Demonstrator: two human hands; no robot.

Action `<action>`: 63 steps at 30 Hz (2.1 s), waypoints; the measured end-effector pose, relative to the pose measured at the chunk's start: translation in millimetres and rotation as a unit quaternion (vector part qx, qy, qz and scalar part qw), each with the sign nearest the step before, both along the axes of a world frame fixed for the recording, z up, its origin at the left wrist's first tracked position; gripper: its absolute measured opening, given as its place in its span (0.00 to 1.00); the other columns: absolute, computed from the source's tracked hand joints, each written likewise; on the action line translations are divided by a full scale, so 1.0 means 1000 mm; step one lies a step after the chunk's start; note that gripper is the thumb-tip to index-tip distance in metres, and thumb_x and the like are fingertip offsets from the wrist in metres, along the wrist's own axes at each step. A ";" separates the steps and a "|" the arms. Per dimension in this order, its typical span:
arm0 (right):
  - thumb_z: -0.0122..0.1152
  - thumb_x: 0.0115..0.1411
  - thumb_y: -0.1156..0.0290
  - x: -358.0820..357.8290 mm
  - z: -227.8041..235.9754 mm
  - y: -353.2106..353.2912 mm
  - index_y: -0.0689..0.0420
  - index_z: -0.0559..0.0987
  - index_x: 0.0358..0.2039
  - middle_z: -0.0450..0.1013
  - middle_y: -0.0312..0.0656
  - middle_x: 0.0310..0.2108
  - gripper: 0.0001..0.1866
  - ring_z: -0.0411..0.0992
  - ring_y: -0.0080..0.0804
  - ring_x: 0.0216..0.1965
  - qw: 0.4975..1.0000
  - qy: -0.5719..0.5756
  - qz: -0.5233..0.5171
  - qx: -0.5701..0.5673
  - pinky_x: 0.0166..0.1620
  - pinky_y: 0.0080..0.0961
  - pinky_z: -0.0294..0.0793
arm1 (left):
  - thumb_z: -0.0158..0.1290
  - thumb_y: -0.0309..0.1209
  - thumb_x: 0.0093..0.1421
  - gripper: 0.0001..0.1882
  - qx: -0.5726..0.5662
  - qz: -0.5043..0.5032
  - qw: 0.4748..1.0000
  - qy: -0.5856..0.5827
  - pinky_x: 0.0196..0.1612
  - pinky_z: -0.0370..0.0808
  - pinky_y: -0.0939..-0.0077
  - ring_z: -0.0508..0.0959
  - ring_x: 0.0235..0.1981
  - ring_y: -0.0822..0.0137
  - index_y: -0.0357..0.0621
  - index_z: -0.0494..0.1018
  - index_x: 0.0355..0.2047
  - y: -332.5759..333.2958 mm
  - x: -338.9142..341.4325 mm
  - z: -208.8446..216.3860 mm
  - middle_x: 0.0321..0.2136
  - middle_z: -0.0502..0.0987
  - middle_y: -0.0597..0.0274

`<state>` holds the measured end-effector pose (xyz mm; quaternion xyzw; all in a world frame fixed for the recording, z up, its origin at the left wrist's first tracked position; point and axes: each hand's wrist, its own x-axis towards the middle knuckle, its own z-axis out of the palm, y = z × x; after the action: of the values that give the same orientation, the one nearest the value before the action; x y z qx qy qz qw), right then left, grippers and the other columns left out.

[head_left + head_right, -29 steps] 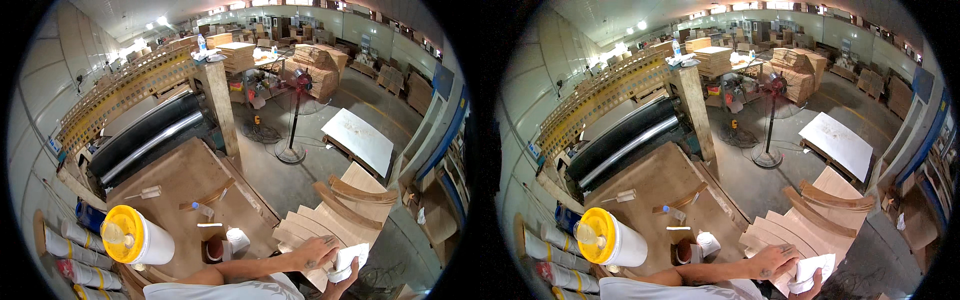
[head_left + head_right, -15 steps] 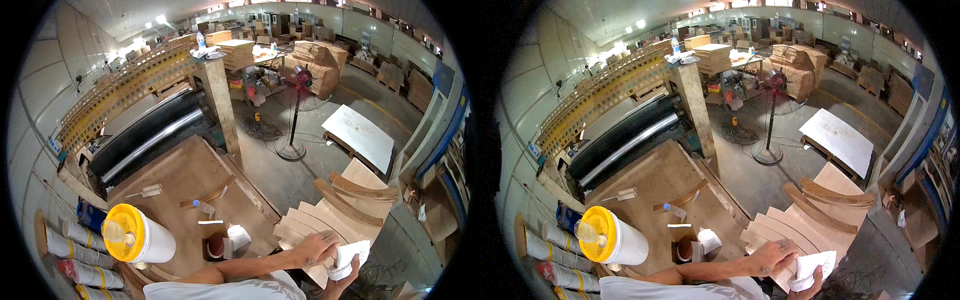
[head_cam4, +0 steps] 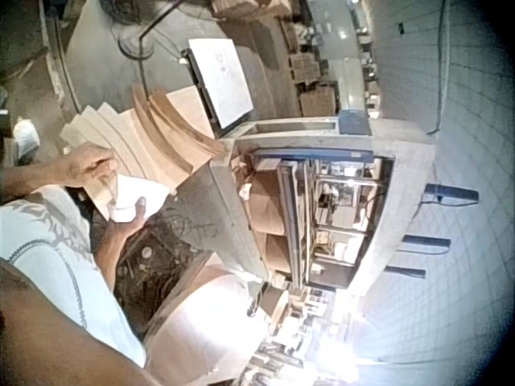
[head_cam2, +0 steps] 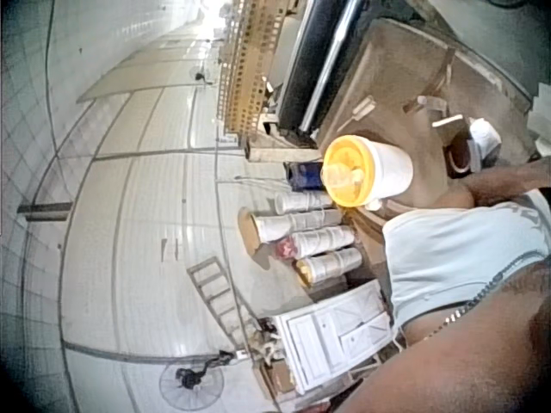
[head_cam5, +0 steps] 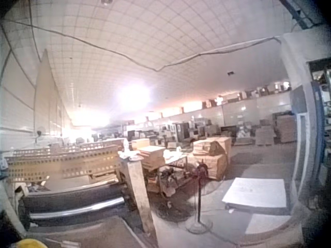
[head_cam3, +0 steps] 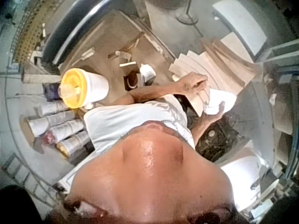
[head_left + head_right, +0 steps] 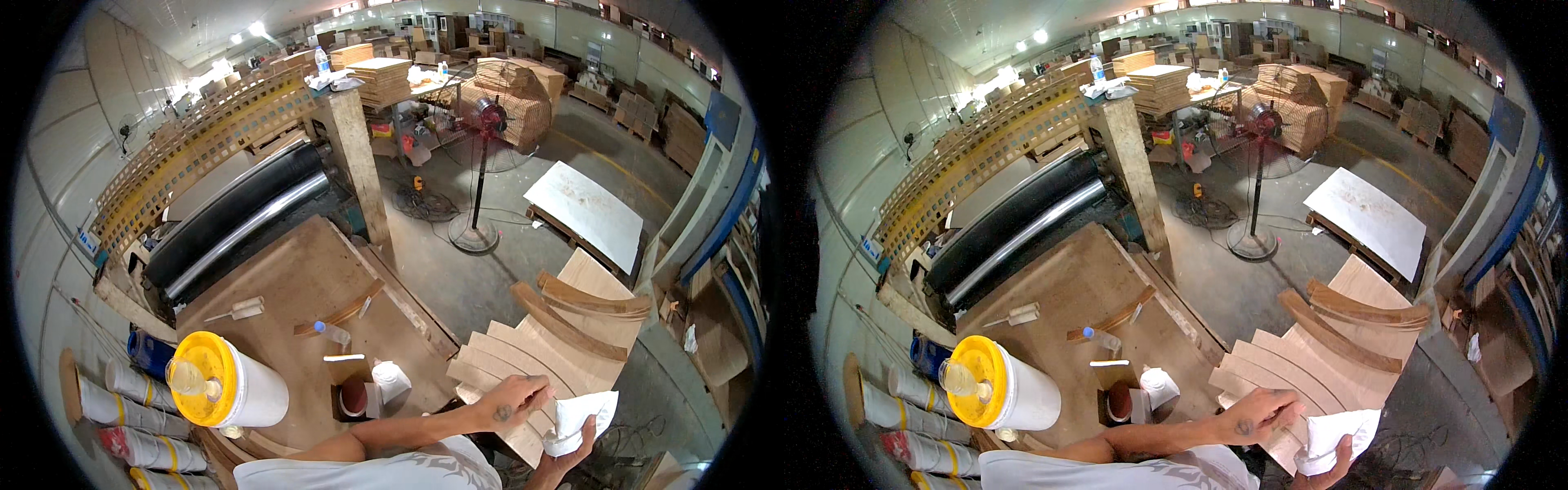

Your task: The person organizes curved wood strips on a flat surface and then wipes the edges of the strips with a white cloth.

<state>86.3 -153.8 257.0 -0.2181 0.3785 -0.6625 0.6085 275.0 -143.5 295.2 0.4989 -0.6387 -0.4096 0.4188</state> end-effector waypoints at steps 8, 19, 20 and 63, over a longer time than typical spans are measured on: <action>0.55 0.60 0.64 0.006 0.018 0.006 0.66 0.64 0.56 0.72 0.46 0.40 0.27 0.74 0.34 0.37 0.996 0.045 0.003 -0.075 0.39 0.30 0.75 | 0.54 0.38 0.64 0.15 0.019 -0.019 0.989 0.145 0.33 0.73 0.77 0.75 0.27 0.72 0.37 0.73 0.38 0.000 -0.012 0.000 0.27 0.77 0.61; 0.57 0.56 0.65 0.000 0.004 -0.003 0.69 0.65 0.53 0.74 0.50 0.40 0.28 0.77 0.38 0.39 0.994 0.036 -0.005 -0.105 0.42 0.31 0.78 | 0.53 0.26 0.64 0.09 0.162 -0.056 0.926 0.336 0.35 0.78 0.76 0.78 0.30 0.69 0.31 0.71 0.40 0.000 -0.006 0.001 0.30 0.78 0.55; 0.57 0.56 0.65 -0.002 0.005 -0.002 0.69 0.66 0.53 0.74 0.50 0.40 0.28 0.77 0.39 0.39 0.994 0.036 -0.001 -0.102 0.43 0.31 0.79 | 0.53 0.26 0.64 0.09 0.168 -0.051 0.926 0.334 0.35 0.78 0.75 0.78 0.30 0.68 0.31 0.72 0.39 0.000 -0.007 0.005 0.29 0.78 0.55; 0.50 0.58 0.68 0.020 0.012 -0.007 0.68 0.64 0.56 0.73 0.50 0.45 0.26 0.76 0.39 0.44 0.995 -0.022 0.040 -0.088 0.48 0.34 0.78 | 0.48 0.31 0.67 0.09 -0.081 0.084 0.979 0.169 0.28 0.71 0.82 0.75 0.24 0.75 0.37 0.69 0.33 -0.003 0.001 0.001 0.23 0.74 0.62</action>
<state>105.9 -160.7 269.3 -0.2714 0.2963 -0.6728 0.6213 275.7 -146.8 296.1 0.4388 -0.5456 -0.3986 0.5924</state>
